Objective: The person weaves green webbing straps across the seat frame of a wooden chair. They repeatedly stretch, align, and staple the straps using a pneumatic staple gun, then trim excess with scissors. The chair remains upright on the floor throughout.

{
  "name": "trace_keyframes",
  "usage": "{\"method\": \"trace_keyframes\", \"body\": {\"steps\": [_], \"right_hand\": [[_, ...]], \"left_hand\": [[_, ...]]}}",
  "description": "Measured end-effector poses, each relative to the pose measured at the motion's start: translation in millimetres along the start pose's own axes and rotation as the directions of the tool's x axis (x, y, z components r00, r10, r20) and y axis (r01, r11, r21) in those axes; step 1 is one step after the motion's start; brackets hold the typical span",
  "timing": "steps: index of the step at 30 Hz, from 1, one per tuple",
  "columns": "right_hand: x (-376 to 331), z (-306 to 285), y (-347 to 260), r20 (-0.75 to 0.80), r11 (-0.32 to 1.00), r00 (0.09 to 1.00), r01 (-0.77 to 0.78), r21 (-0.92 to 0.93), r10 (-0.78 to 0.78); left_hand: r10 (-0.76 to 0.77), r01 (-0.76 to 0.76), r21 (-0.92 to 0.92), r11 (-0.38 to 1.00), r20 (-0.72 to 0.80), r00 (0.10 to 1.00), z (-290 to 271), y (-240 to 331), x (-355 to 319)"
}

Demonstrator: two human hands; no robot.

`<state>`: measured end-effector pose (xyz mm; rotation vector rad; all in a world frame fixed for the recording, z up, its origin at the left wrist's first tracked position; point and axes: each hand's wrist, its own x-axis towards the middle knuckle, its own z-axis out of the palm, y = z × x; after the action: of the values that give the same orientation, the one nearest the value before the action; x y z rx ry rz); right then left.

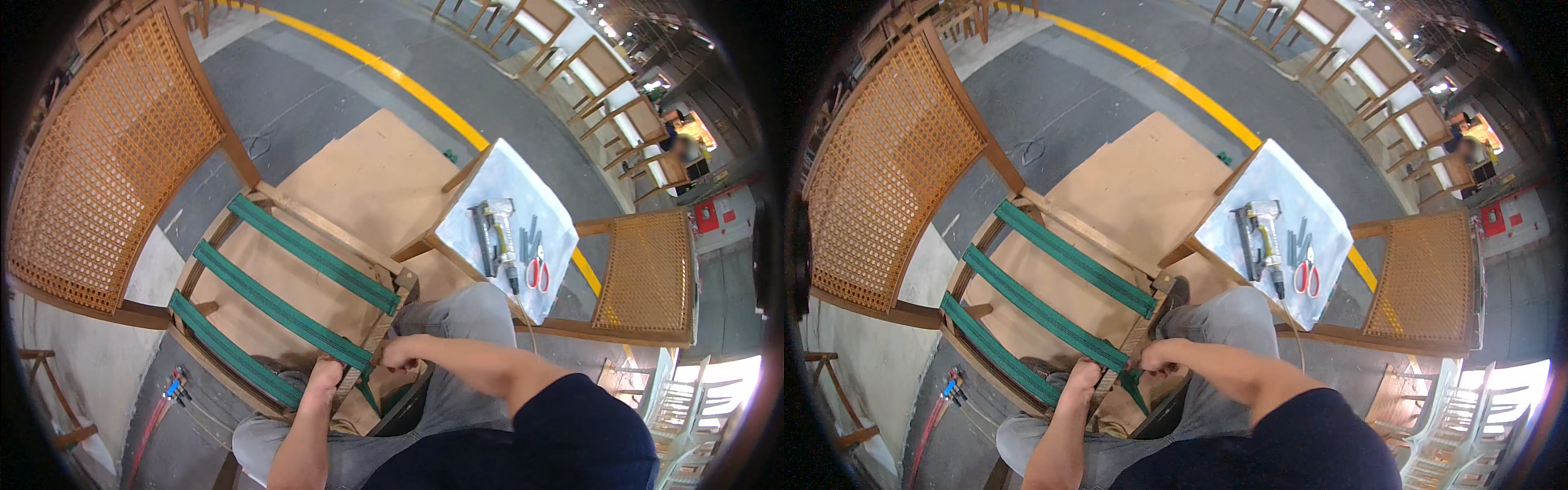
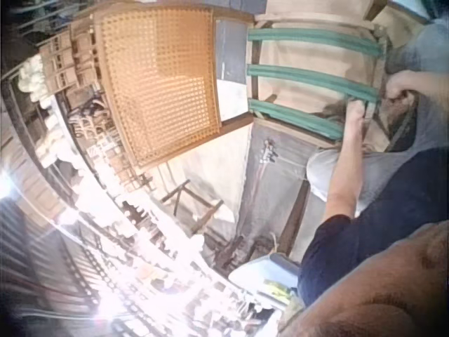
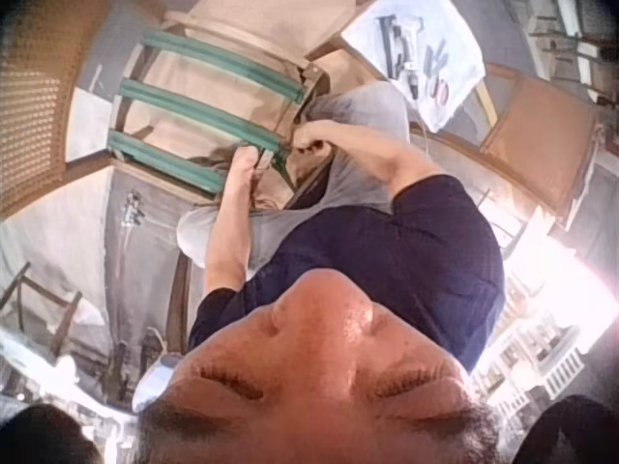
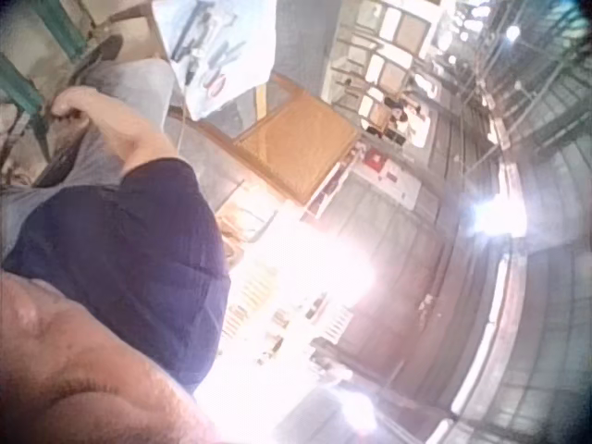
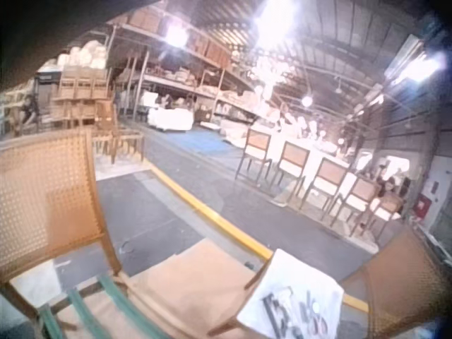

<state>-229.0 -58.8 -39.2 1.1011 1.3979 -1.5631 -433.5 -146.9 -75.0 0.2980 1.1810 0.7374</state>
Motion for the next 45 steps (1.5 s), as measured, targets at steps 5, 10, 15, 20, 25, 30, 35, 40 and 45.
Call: {"method": "trace_keyframes", "body": {"steps": [5,10,15,20,25,30,35,40,45], "right_hand": [[-138,-84,93,-0.775,0.776,0.584,0.596,0.206,-0.242],[-199,-172,191,-0.927,0.913,0.040,-0.198,0.357,0.372],[-156,-183,190,-0.894,0.862,0.165,0.241,0.445,0.416],[-206,-163,180,-0.961,0.866,0.072,0.421,0.271,0.266],[-279,-108,94,-0.990,0.855,0.136,0.518,0.034,-0.043],[-282,-16,-3,-0.874,0.888,0.477,0.439,0.139,-0.099],[-202,40,-44,-0.618,0.790,0.751,0.516,0.330,-0.233],[-163,45,-55,-0.539,0.910,0.826,0.337,0.241,-0.163],[-150,43,-69,-0.558,0.942,0.812,0.301,0.149,-0.171]], "left_hand": [[-0.117,0.117,0.129,0.985,-0.008,0.993,14,19,-9],[-0.111,0.076,0.313,0.947,0.094,0.989,13,30,-15],[-0.092,0.111,0.246,0.963,-0.088,0.992,3,23,-28],[0.001,-0.001,0.305,0.952,0.000,1.000,11,25,-23],[0.002,0.026,0.285,0.958,-0.098,0.995,-8,-1,-3],[0.023,-0.009,0.223,0.975,-0.057,0.998,10,23,-22],[0.003,0.004,0.156,0.988,-0.044,0.999,9,27,-28],[-0.033,0.039,0.279,0.960,-0.025,0.999,7,23,-20],[0.169,-0.108,0.459,0.882,-0.092,0.981,-4,6,-3]]}}
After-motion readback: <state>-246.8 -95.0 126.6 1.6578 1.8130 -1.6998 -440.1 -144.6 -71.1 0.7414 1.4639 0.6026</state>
